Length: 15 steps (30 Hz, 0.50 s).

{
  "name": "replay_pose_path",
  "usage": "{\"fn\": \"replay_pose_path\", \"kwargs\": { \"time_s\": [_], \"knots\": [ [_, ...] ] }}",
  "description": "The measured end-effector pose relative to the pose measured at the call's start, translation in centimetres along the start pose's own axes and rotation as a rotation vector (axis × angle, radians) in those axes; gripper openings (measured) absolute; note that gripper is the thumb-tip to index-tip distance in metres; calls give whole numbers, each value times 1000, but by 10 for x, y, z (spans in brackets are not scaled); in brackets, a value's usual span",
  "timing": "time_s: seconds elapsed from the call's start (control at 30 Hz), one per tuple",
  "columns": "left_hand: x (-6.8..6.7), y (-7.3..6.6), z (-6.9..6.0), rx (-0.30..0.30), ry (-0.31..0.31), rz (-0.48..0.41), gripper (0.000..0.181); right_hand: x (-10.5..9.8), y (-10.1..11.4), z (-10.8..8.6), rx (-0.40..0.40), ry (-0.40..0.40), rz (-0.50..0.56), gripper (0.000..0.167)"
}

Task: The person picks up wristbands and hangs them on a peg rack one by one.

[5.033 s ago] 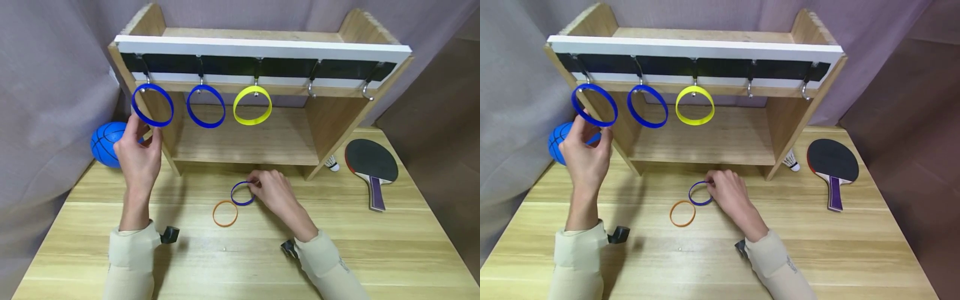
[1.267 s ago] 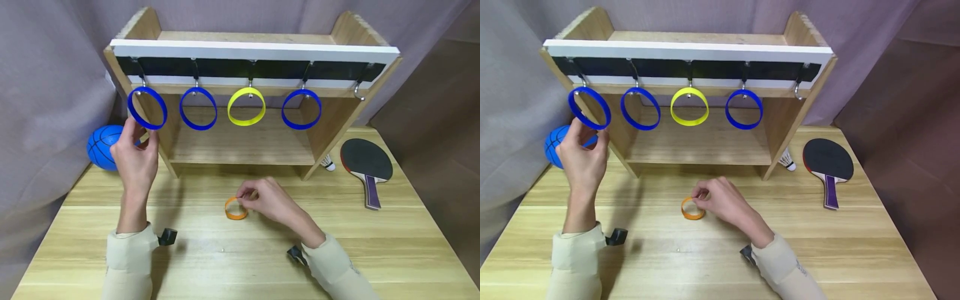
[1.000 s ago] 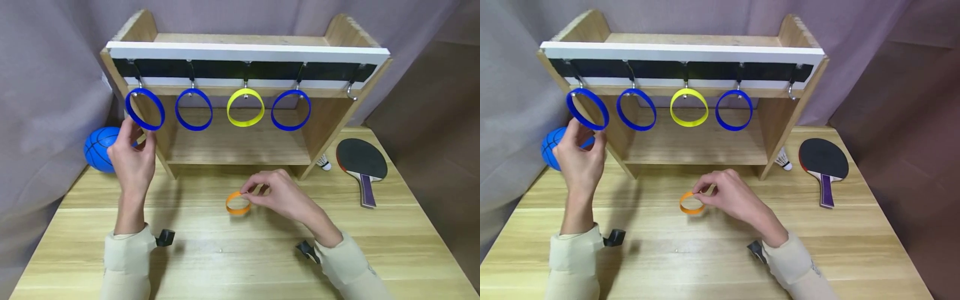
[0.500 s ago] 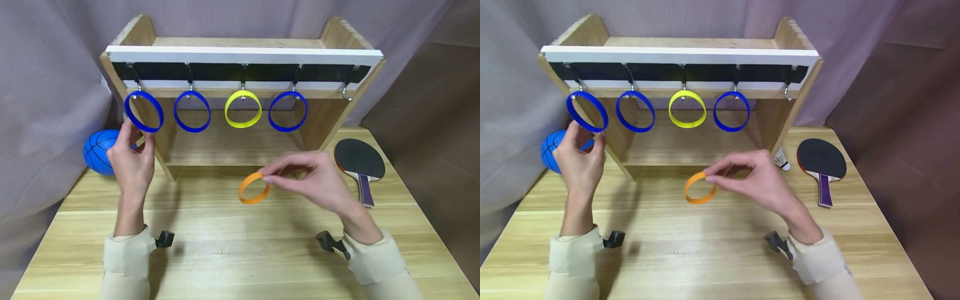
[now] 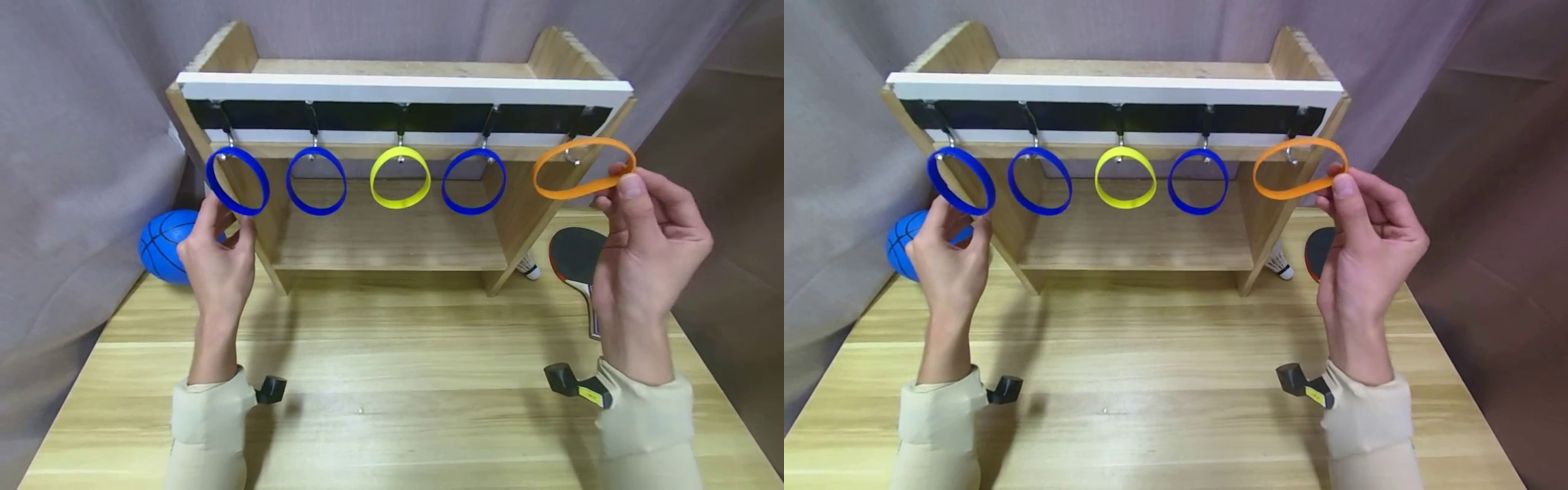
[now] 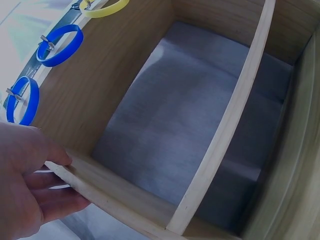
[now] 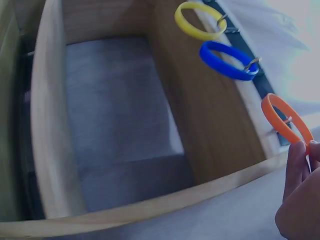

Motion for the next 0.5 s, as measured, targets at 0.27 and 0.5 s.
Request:
{"fn": "replay_pose_path", "kwargs": {
  "time_s": [0.27, 0.5],
  "knots": [
    [1, 2, 0, -8, 3, 10, 33, -19, -8, -1, 20, -13, -121, 39],
    [1, 1, 0, 7, -3, 6, 31, -23, -14, -1, 23, -29, -70, 41]
  ]
}}
Point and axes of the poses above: each hand's wrist, its own z-axis towards the middle knuckle, its own x-axis out of the palm, y = z × x, the point moved 5 cm from there along z, towards the middle knuckle, and after that the axes turned 7 degrees about y, right-handed, at the moved point
